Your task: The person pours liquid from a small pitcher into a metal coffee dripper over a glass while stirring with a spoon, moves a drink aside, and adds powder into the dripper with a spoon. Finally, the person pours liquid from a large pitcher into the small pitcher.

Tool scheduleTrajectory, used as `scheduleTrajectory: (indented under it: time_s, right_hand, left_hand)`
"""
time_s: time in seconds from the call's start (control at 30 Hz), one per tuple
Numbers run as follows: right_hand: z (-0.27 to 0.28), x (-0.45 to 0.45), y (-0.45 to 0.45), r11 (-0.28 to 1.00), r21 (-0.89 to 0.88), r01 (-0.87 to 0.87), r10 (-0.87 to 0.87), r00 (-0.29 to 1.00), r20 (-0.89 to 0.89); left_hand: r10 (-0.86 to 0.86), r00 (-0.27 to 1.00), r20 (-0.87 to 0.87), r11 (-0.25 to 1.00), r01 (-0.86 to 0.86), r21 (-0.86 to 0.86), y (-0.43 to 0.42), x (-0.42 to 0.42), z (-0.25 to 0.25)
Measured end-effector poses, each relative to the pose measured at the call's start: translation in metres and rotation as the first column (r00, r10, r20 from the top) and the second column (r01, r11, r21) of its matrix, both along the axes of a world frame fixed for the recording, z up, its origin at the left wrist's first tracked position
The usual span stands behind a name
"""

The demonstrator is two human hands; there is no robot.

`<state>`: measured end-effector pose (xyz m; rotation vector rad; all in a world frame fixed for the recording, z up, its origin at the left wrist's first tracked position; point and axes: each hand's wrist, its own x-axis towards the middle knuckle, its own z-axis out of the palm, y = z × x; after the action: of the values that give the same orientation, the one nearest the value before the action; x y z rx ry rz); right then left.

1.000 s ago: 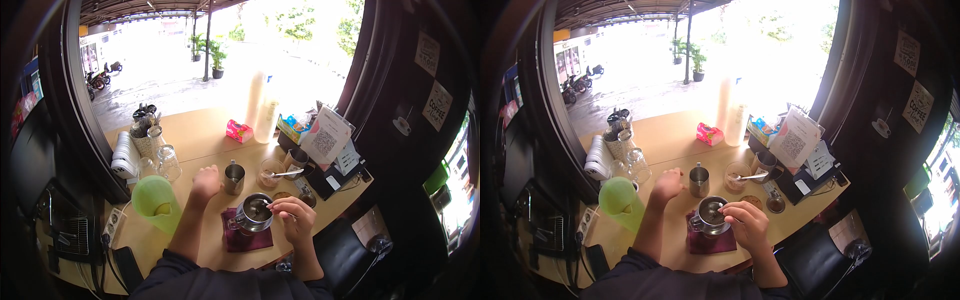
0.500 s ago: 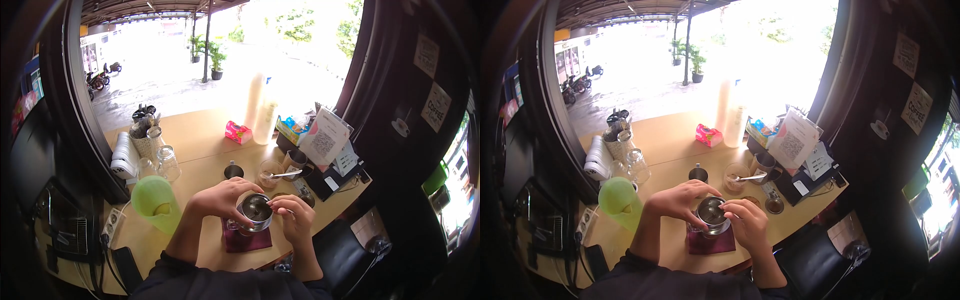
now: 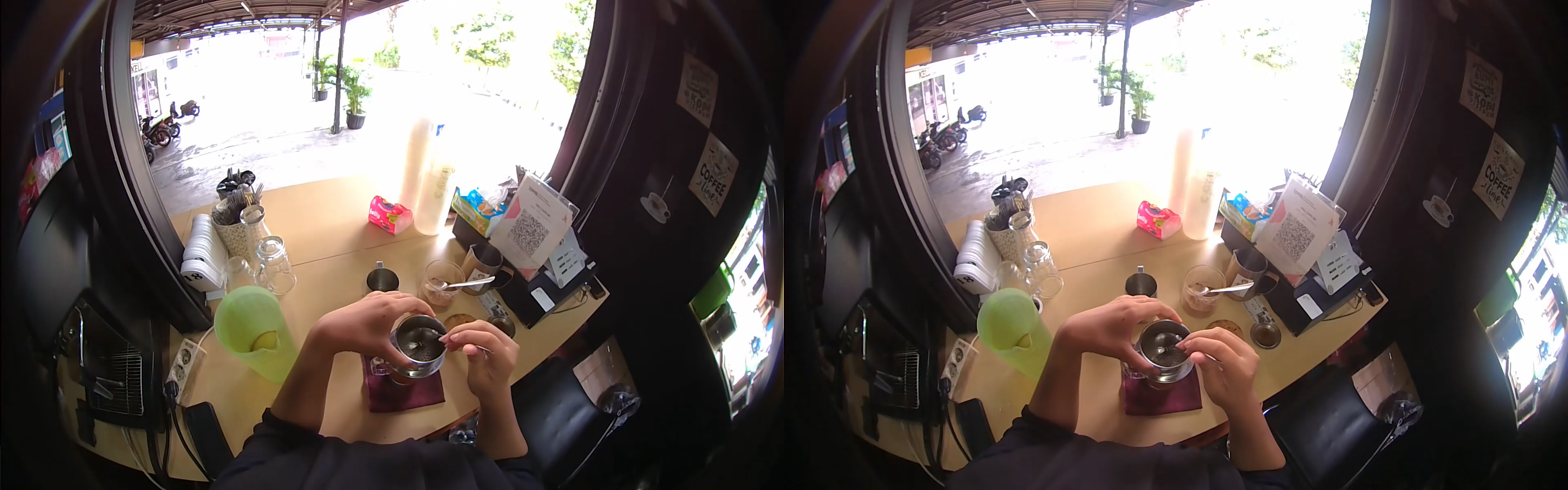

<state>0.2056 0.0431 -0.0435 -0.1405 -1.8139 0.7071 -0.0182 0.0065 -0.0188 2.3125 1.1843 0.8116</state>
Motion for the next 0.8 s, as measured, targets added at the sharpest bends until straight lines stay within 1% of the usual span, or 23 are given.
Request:
scheduleTrajectory:
  time_s: [0.07, 0.1, 0.17, 0.2, 0.27, 0.4, 0.47, 0.5, 0.57, 0.6, 0.67, 0.7, 0.77, 0.8]
  right_hand:
    - [0.001, 0.0015, 0.002, 0.993, 0.072, 0.094, -0.098, 0.994, 0.048]
    - [0.001, 0.0015, 0.0019, 0.993, 0.072, 0.095, -0.099, 0.994, 0.048]
    - [0.0011, 0.0006, 0.0014, 1.0, 0.02, 0.003, -0.003, 1.0, 0.014]
    - [0.0017, 0.0003, 0.001, 1.0, 0.02, 0.003, -0.003, 1.0, 0.014]
    - [0.0036, -0.0002, 0.0001, 0.999, -0.019, 0.036, -0.037, 0.999, -0.022]
    - [0.003, -0.0006, 0.003, 0.999, -0.015, 0.04, -0.04, 0.999, 0.005]
    - [0.0028, 0.0, 0.0036, 0.999, -0.043, -0.015, 0.014, 1.0, -0.021]
    - [0.004, -0.0002, 0.0029, 0.999, -0.043, -0.015, 0.014, 1.0, -0.02]
    - [0.0076, -0.0008, 0.0014, 0.998, -0.04, 0.042, -0.042, 0.999, 0.015]
    - [0.0068, -0.0006, 0.0023, 0.998, -0.039, 0.043, -0.043, 0.999, 0.014]
    - [0.0042, -0.0003, 0.0047, 1.0, -0.004, -0.012, 0.012, 1.0, 0.008]
    - [0.0038, -0.0002, 0.0039, 1.0, -0.004, -0.012, 0.012, 1.0, 0.008]
    - [0.003, 0.0001, 0.0013, 0.995, -0.099, 0.005, -0.008, 0.999, -0.039]
    - [0.0039, -0.0002, 0.001, 0.995, -0.099, 0.006, -0.01, 0.999, -0.039]
  left_hand:
    - [-0.024, 0.999, 0.034, 1.0, 0.023, 0.01, 0.0012, 0.0003, -0.0011]
    - [-0.025, 0.999, 0.034, 1.0, 0.024, 0.01, 0.0015, 0.0004, -0.001]
    - [-0.029, 0.996, 0.083, 0.996, 0.035, -0.081, 0.0019, 0.0, -0.0007]
    - [-0.029, 0.996, 0.084, 0.996, 0.035, -0.081, 0.0026, -0.0005, -0.001]
    - [-0.04, 0.987, 0.157, 0.983, 0.067, -0.168, 0.0041, -0.0017, -0.0016]
    - [-0.042, 0.987, 0.157, 0.98, 0.072, -0.184, 0.0037, -0.0031, 0.0027]
    - [-0.046, 0.984, 0.174, 0.975, 0.082, -0.205, 0.0055, -0.0048, 0.0003]
    - [-0.046, 0.984, 0.174, 0.975, 0.081, -0.205, 0.0064, -0.0056, -0.0015]
    - [-0.06, 0.977, 0.203, 0.971, 0.104, -0.214, 0.0081, -0.0066, -0.0043]
    - [-0.061, 0.977, 0.203, 0.971, 0.105, -0.213, 0.0079, -0.0063, -0.0039]
    - [-0.054, 0.978, 0.202, 0.97, 0.099, -0.222, 0.0066, -0.0053, -0.0021]
    - [-0.054, 0.978, 0.202, 0.97, 0.099, -0.222, 0.0057, -0.0047, -0.0003]
    - [-0.039, 0.984, 0.173, 0.969, 0.079, -0.232, 0.0041, -0.0033, 0.0028]
    - [-0.041, 0.984, 0.172, 0.969, 0.081, -0.233, 0.0049, -0.0033, 0.0013]
